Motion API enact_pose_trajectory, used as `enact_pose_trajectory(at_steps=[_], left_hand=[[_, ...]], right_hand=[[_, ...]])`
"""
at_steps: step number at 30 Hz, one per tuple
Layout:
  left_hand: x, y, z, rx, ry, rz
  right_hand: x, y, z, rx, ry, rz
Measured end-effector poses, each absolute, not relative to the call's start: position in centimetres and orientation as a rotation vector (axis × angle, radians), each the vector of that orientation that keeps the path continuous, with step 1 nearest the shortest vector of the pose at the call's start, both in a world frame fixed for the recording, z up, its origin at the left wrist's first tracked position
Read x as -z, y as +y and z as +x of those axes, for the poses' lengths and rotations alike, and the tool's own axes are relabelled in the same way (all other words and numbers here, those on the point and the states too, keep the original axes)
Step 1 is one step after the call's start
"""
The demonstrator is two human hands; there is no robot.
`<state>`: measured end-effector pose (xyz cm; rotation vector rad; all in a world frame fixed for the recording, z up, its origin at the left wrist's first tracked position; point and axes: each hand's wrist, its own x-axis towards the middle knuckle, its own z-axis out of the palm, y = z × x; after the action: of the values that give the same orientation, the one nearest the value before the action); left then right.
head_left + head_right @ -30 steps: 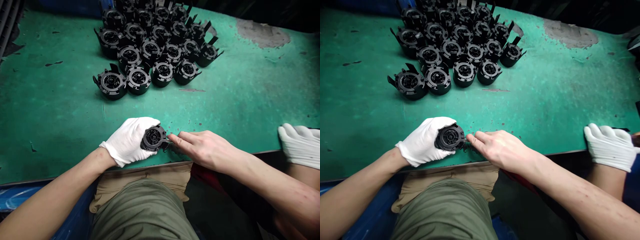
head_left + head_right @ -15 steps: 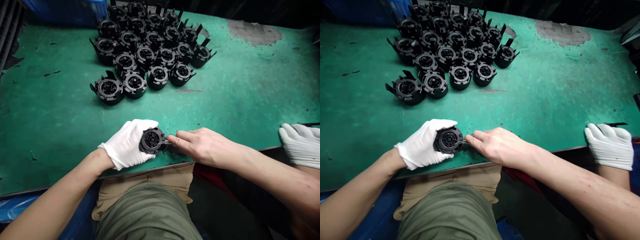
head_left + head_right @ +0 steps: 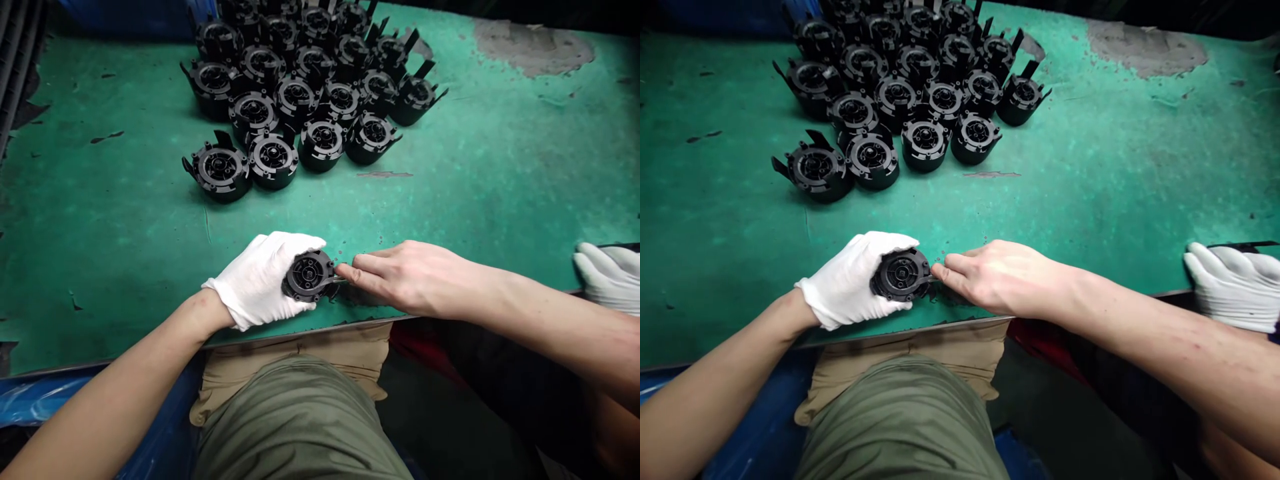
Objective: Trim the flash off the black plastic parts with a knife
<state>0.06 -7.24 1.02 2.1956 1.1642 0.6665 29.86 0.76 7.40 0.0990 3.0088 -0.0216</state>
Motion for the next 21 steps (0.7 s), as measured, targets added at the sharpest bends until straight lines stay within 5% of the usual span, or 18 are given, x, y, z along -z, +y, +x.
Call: enact_pose_trajectory(at_steps=[4,13,21], left_hand=[[-1.0,-7.3,0.2,-0.688,1.185,2.156],[-1.6,-7.4,1.2,-0.692,1.370,2.166],[-2.2,-6.9,1.9,-0.625,1.349,2.080]], right_hand=[[-7.2,0.8,30.0,0.143,3.105,0.193],[-5.6,-6.3,30.8,0.530,3.146,1.183],[-5.3,-10.0,29.2,0.245,2.990,1.357]])
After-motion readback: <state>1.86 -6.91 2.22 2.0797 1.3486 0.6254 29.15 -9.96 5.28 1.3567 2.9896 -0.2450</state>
